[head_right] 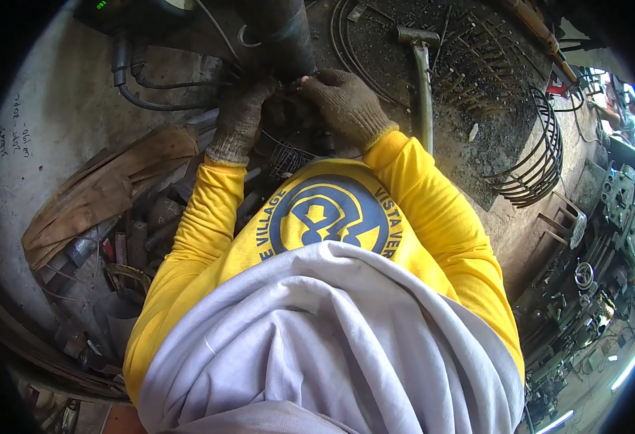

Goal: The person positions a metal pipe and a wire cage, then uses a welding tool to join parts of the wire cage. They then use a handheld grinder on the metal cage while holding it by hand.

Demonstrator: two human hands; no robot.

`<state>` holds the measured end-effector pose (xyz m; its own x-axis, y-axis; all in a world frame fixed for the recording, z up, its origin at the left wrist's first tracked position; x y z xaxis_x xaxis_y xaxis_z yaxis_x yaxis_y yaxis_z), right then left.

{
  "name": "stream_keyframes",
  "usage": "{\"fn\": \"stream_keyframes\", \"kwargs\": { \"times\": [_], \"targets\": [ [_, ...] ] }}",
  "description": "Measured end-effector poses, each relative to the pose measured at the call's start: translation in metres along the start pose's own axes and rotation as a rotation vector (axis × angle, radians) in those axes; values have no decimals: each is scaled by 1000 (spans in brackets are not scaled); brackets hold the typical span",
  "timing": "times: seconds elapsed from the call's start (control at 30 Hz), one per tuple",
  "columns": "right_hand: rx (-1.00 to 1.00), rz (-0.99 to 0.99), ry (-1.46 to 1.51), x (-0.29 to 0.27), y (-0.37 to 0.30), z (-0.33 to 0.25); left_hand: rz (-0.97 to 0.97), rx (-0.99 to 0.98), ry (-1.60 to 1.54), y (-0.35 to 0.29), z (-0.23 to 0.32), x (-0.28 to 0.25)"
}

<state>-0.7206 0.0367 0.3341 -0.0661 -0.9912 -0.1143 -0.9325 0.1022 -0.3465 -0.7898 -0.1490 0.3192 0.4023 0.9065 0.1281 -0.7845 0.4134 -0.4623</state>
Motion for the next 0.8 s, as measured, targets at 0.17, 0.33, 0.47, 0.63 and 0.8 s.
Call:
{"fn": "stream_keyframes", "kwargs": {
  "times": [0.17, 0.33, 0.47, 0.63, 0.8],
  "targets": [
    [74, -15, -44, 5, -11, -35, -32, 91, 170, 4, 3, -8],
    [-12, 19, 9, 2, 4, -6, 52, 497, 512, 13, 9, -2],
    [-34, 21, 4, 0, 7, -2, 36, 164, 323, 7, 14, 2],
    [-55, 22, -48, 1, 7, -13, 120, 694, 936, 20, 8, -6],
    [16, 84, 67, -1, 6, -12, 98, 502, 850, 20, 7, -2]
  ]
}}
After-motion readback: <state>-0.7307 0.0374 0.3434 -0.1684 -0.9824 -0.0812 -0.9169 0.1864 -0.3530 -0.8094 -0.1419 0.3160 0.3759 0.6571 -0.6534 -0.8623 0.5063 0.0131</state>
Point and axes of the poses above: each hand's wrist, its own y-axis towards the middle knuckle, its own x-axis out of the palm, z = x × y, the point moved 2 cm from there along y, towards the middle knuckle, and after that the axes turned 10 degrees about -x, right-handed, at the moved point
